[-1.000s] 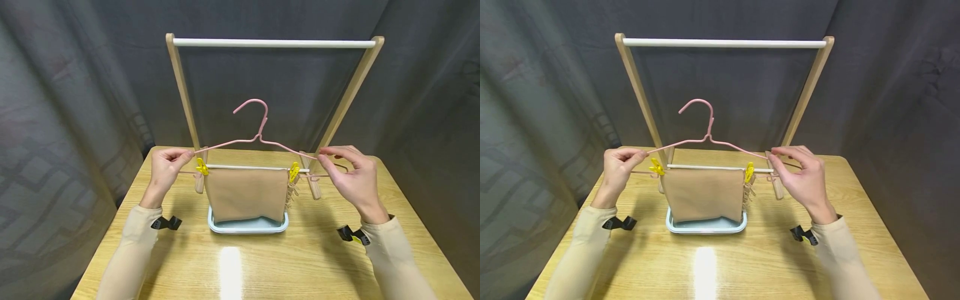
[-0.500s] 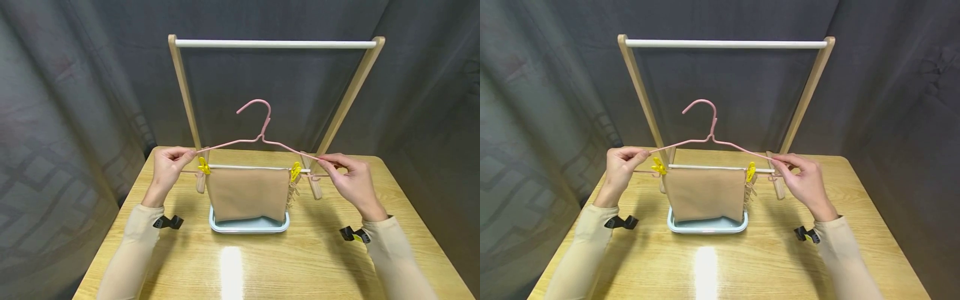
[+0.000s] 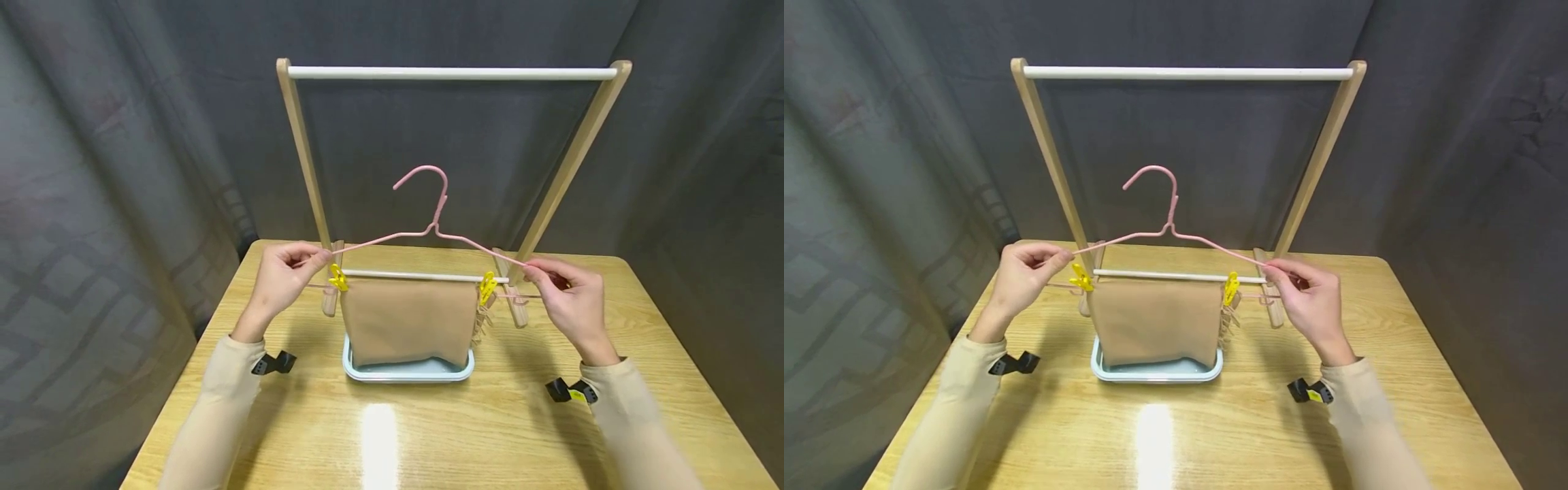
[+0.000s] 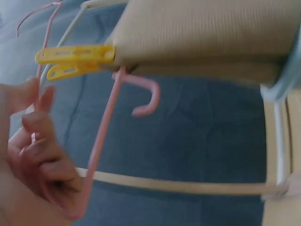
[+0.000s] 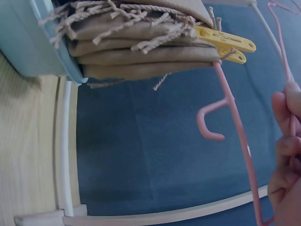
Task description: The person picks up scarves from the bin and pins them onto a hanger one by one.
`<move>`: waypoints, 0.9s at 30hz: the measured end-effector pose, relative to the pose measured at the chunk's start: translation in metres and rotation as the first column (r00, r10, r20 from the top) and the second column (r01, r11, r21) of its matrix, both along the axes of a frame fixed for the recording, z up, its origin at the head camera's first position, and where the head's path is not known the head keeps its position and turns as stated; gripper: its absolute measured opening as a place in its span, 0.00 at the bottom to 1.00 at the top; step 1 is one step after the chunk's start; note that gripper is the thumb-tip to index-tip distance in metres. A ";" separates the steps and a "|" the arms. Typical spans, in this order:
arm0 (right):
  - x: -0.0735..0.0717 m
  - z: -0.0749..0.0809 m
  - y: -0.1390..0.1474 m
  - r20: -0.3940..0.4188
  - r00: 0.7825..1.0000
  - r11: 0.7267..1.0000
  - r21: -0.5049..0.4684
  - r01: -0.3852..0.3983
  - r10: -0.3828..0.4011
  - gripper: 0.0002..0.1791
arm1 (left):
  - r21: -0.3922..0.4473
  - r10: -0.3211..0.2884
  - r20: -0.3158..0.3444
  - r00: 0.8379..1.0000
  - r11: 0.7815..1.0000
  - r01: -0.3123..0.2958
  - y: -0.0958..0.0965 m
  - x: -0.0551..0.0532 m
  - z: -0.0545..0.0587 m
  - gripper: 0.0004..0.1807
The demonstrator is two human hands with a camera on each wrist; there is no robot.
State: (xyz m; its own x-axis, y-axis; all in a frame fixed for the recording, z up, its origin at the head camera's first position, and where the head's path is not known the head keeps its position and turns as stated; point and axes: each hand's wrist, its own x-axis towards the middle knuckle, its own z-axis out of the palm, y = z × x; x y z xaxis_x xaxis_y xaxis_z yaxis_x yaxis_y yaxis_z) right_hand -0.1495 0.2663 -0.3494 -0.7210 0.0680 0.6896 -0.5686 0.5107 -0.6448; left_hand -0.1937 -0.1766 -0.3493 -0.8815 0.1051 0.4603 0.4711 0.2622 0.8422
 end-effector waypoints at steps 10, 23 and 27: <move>0.003 -0.007 -0.004 -0.005 0.999 0.996 -0.076 0.047 -0.047 0.05 | -0.231 -0.005 0.087 0.996 0.973 0.025 -0.010 -0.008 0.002 0.10; 0.006 -0.011 -0.006 -0.001 0.998 0.992 -0.109 0.066 -0.066 0.04 | 0.126 0.089 0.173 0.981 0.986 -0.111 -0.033 -0.045 -0.035 0.19; 0.007 -0.013 -0.007 -0.001 0.997 0.989 -0.127 0.078 -0.078 0.03 | 0.219 0.102 0.227 0.968 0.964 -0.153 -0.032 -0.062 -0.054 0.22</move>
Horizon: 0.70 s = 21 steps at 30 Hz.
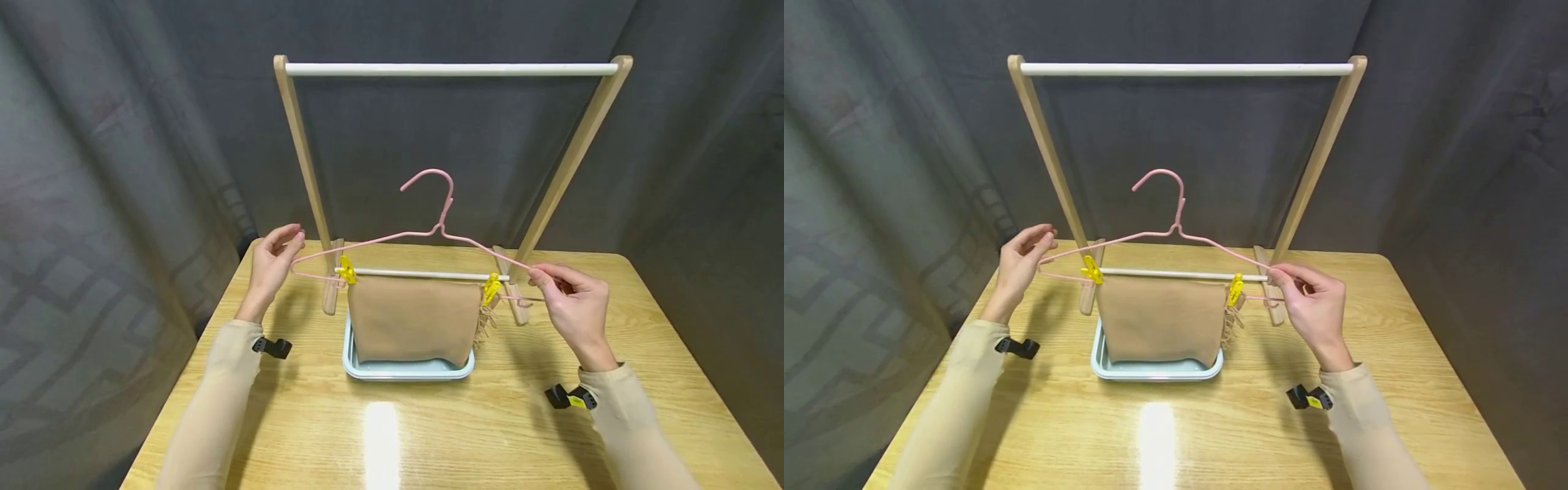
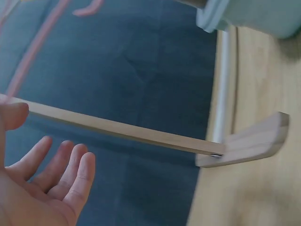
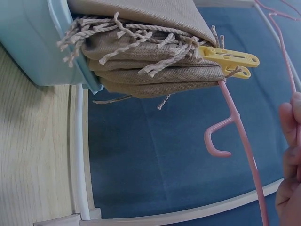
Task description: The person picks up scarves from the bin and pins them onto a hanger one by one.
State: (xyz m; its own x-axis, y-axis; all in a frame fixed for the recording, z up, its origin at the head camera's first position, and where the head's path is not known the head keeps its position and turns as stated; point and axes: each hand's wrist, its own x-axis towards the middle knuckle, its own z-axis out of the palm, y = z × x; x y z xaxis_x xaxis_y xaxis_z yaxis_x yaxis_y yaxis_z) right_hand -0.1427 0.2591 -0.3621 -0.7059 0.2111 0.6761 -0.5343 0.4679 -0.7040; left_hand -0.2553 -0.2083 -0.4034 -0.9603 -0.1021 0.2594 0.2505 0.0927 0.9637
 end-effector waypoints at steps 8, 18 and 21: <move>0.005 0.000 0.003 0.011 0.999 0.999 -0.005 0.037 -0.037 0.03 | -0.003 0.001 0.071 0.997 1.000 -0.001 0.007 -0.018 -0.037 0.22; 0.005 0.002 0.005 0.019 0.998 0.999 -0.009 0.052 -0.052 0.03 | -0.099 0.004 0.152 0.988 0.995 0.012 0.015 -0.035 -0.077 0.25; 0.005 0.001 0.004 0.017 0.999 0.999 -0.017 0.045 -0.044 0.03 | -0.099 0.018 0.149 0.989 0.995 -0.003 0.017 -0.038 -0.083 0.24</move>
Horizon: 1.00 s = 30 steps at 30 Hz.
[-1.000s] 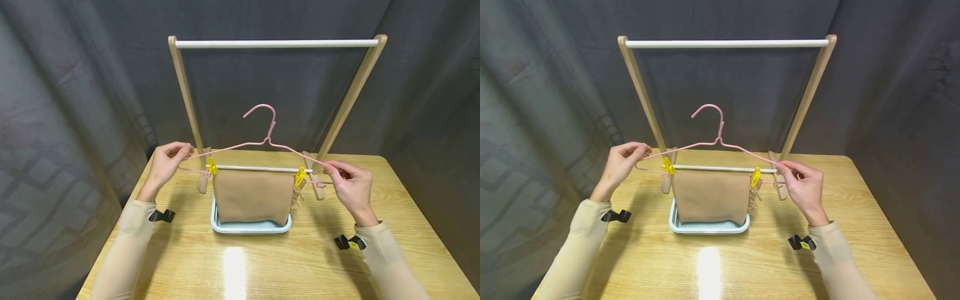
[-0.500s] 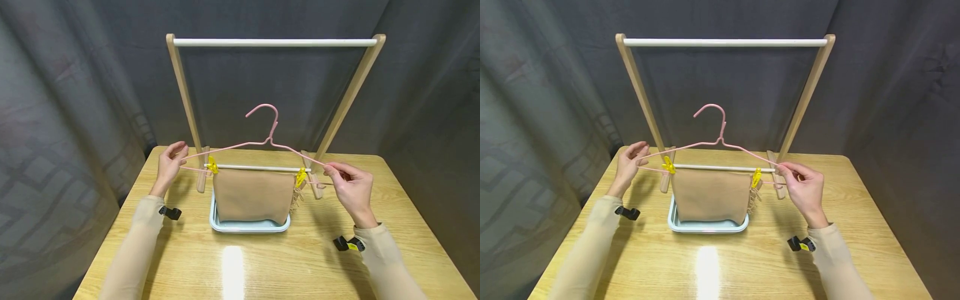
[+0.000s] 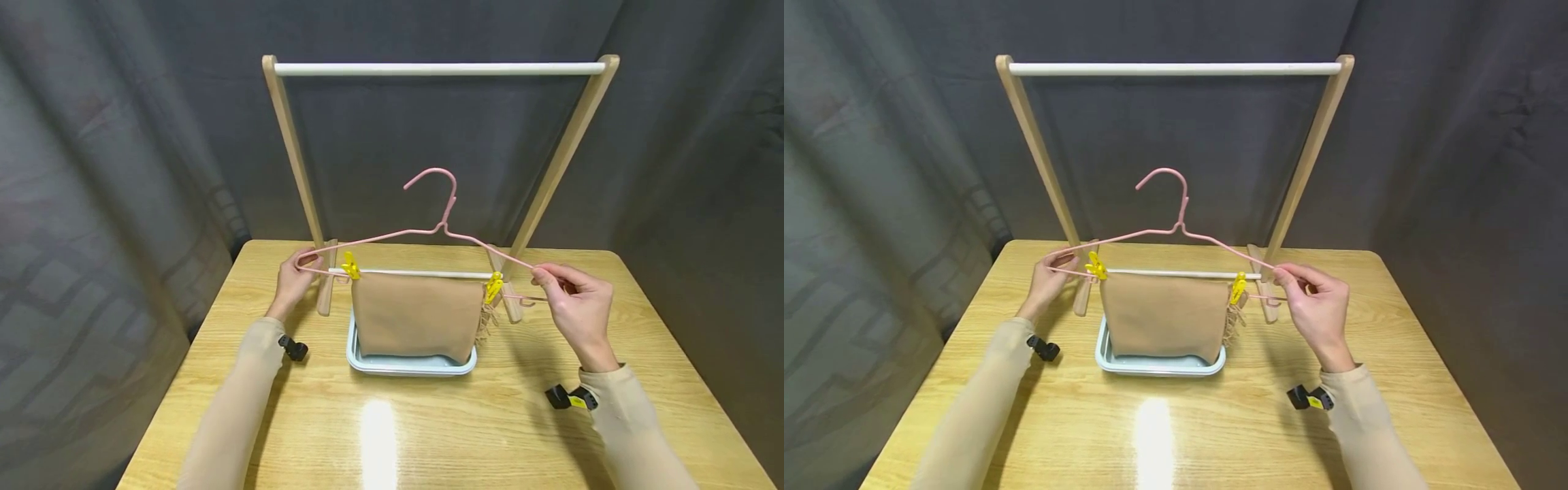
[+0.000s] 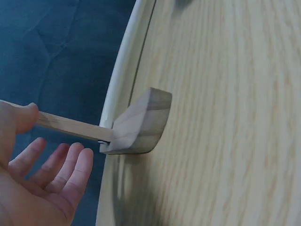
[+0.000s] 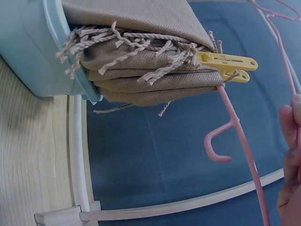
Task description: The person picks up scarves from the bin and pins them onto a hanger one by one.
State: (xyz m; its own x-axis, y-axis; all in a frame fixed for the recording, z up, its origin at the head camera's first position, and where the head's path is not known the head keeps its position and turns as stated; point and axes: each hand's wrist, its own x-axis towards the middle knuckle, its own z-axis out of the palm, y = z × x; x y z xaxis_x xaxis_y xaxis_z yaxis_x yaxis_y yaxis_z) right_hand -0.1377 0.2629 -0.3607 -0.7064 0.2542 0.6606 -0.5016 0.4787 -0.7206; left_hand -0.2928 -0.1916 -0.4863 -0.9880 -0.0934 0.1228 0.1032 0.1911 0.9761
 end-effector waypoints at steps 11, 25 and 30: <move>0.001 0.009 0.000 -0.045 0.999 1.000 -0.021 -0.017 0.016 0.03 | -0.003 0.000 0.042 0.999 1.000 0.000 0.005 -0.003 -0.005 0.25; 0.005 0.066 0.010 -0.119 0.992 0.999 0.002 0.041 -0.040 0.08 | -0.001 -0.080 0.081 0.993 0.997 0.080 0.010 -0.009 -0.005 0.27; 0.008 0.081 0.014 -0.103 0.993 0.998 0.001 0.057 -0.057 0.09 | -0.032 -0.088 0.064 0.994 0.995 0.090 0.013 -0.010 -0.006 0.24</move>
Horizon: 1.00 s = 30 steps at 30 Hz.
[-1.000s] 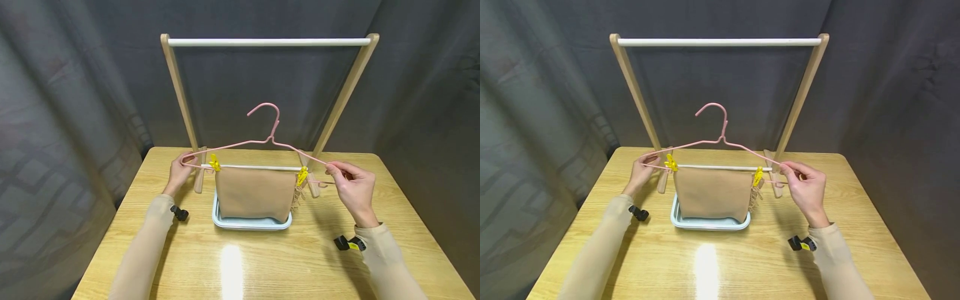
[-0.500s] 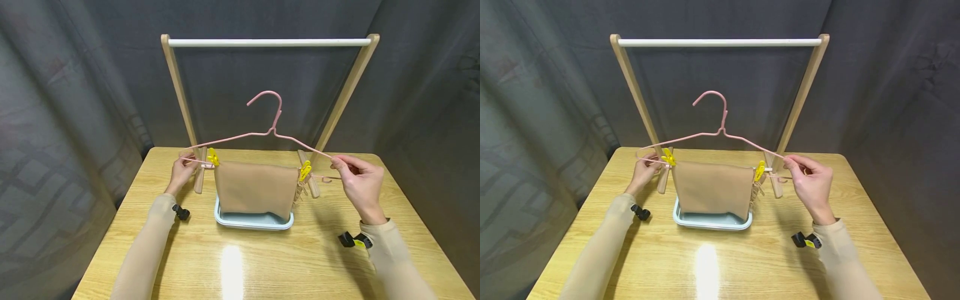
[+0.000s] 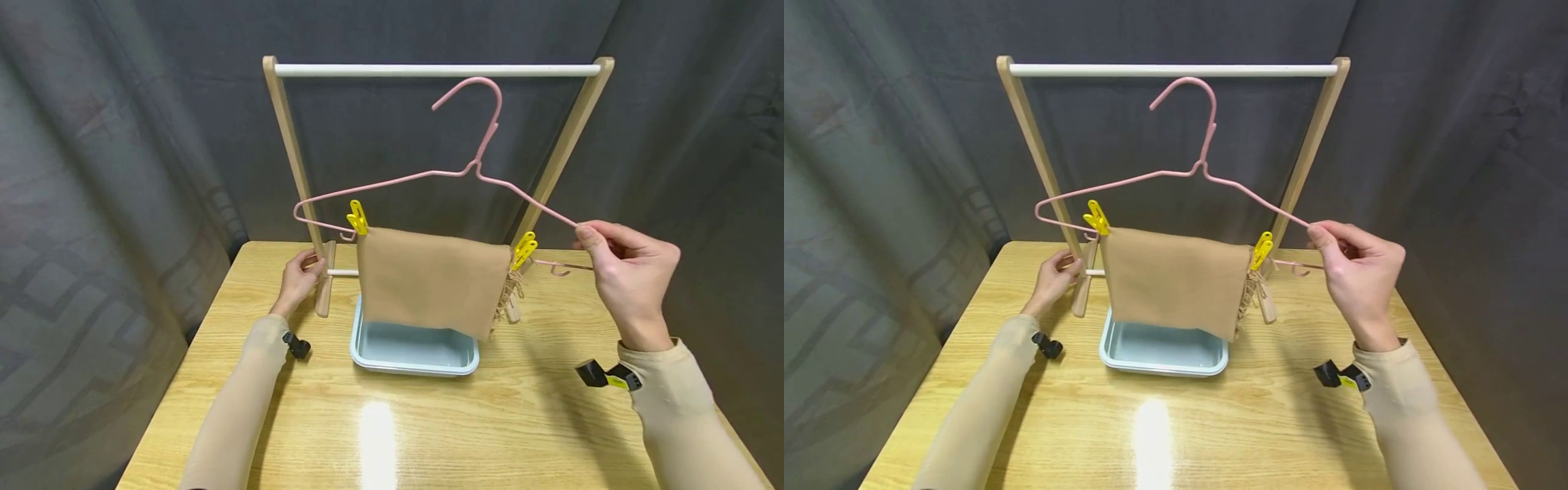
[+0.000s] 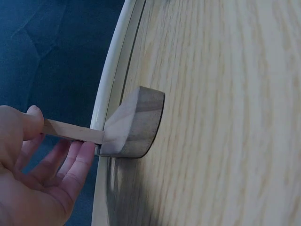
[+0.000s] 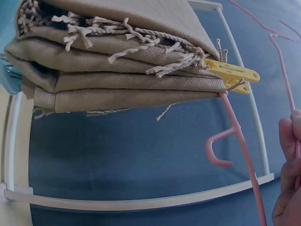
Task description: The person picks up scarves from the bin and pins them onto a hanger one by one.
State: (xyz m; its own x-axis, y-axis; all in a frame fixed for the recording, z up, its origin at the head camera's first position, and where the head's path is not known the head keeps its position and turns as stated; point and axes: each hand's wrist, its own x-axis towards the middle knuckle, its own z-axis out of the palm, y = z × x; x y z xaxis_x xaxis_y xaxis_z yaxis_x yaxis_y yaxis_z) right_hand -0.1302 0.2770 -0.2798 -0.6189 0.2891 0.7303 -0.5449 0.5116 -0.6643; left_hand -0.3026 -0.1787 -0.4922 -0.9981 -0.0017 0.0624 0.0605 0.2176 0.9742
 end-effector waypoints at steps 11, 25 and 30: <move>0.002 0.013 0.004 0.004 1.000 1.000 0.005 0.020 -0.020 0.08 | -0.055 -0.017 0.009 1.000 0.998 0.017 0.000 -0.001 0.001 0.24; -0.008 0.042 0.013 0.035 0.998 0.998 0.023 0.056 -0.057 0.11 | -0.218 -0.043 -0.024 0.999 0.975 0.036 -0.002 0.002 0.000 0.25; -0.019 0.049 0.009 0.118 0.984 0.990 0.058 0.128 -0.134 0.10 | -0.224 -0.051 -0.002 0.999 0.973 0.049 -0.003 0.001 0.001 0.25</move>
